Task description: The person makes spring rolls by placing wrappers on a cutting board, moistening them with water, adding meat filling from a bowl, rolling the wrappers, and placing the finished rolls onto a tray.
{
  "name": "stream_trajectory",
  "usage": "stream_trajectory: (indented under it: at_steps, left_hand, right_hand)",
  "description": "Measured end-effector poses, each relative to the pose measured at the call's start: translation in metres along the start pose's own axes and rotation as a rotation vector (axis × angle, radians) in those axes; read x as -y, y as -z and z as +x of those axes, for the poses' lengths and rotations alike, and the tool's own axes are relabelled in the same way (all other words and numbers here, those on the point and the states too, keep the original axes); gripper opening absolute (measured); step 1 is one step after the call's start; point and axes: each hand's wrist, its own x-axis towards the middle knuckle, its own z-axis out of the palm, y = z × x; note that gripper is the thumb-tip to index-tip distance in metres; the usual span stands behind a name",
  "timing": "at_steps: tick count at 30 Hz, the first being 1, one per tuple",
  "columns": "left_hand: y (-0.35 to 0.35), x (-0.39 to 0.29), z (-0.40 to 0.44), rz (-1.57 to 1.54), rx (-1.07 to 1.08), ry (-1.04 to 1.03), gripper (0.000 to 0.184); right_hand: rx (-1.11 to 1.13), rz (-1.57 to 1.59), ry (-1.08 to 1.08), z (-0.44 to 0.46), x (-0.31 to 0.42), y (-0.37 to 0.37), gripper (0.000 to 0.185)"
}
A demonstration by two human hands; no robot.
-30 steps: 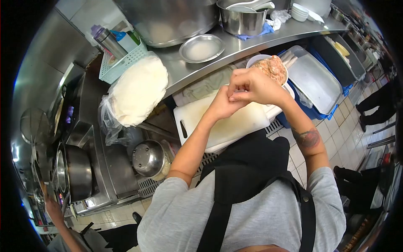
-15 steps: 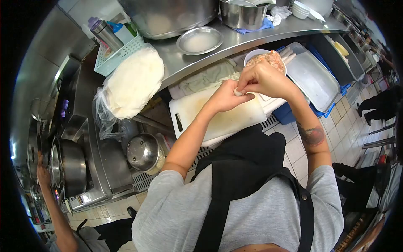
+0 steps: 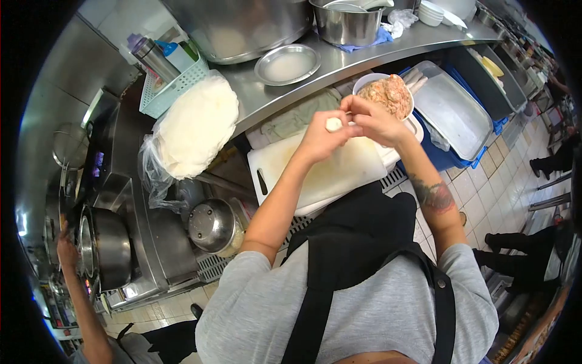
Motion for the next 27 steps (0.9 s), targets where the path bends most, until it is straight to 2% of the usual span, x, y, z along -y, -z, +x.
stream_trajectory:
  at_steps: [1,2,3,4,5,6,8,9,10,12,13,14,16,19,22,27]
  left_hand:
    - [0.005,0.004,0.000,-0.138,-0.052,0.026,0.031]
    - [0.009,0.007,0.001,-0.413,-0.035,-0.058,0.034]
    - [0.015,0.011,0.004,-0.688,-0.015,-0.143,0.038]
    - [0.022,0.017,0.008,-0.961,0.007,-0.226,0.043]
    - [0.037,0.036,0.015,-1.098,0.222,-0.343,0.045]
    - [0.039,0.031,0.011,-1.114,0.055,-0.254,0.042]
    - [0.032,0.006,-0.003,-1.130,-0.278,-0.076,0.041]
    - [0.031,-0.008,-0.008,-1.067,-0.264,-0.034,0.051]
    - [0.039,-0.005,-0.011,-1.029,-0.096,0.041,0.053]
    - [0.054,0.004,-0.016,-0.937,0.244,0.190,0.058]
    - [0.045,-0.002,-0.019,-0.785,0.219,0.236,0.053]
    - [0.040,0.009,-0.017,-0.557,0.242,0.262,0.047]
    - [0.030,0.034,-0.013,-0.099,0.272,0.302,0.036]
    - [-0.007,0.044,-0.009,0.122,0.033,0.238,0.019]
    - [-0.016,0.047,-0.007,-0.022,-0.097,0.096,0.017]
    - [-0.019,0.036,-0.006,0.000,-0.092,0.044,0.019]
  right_hand:
    - [-0.019,-0.039,0.092,-0.003,-0.012,-0.004,0.059]
    - [-0.038,-0.076,0.185,-0.008,-0.021,-0.006,0.064]
    - [-0.013,-0.252,0.017,-0.018,-0.022,-0.008,0.079]
    - [0.010,-0.353,-0.046,-0.021,-0.020,-0.006,0.079]
    - [0.030,-0.453,-0.109,-0.023,-0.018,-0.004,0.079]
    - [0.048,-0.555,-0.172,-0.026,-0.015,0.000,0.080]
    - [-0.070,-0.603,-0.009,-0.029,-0.008,0.026,0.063]
    - [-0.110,-0.660,0.087,-0.029,0.002,0.043,0.056]
    - [-0.152,-0.716,0.181,-0.028,0.015,0.052,0.049]
    - [-0.215,-0.479,0.131,-0.027,0.046,0.060,0.039]
    - [-0.244,-0.360,0.107,-0.027,0.060,0.059,0.034]
    - [-0.211,-0.369,0.205,-0.022,0.070,0.051,0.032]
    - [-0.164,-0.370,0.143,-0.015,0.081,0.030,0.034]
    - [-0.039,-0.630,0.183,-0.011,0.066,0.004,0.041]
    - [-0.024,-0.587,0.055,-0.014,0.048,-0.007,0.048]
    - [-0.102,-0.688,0.201,-0.013,0.041,-0.020,0.029]
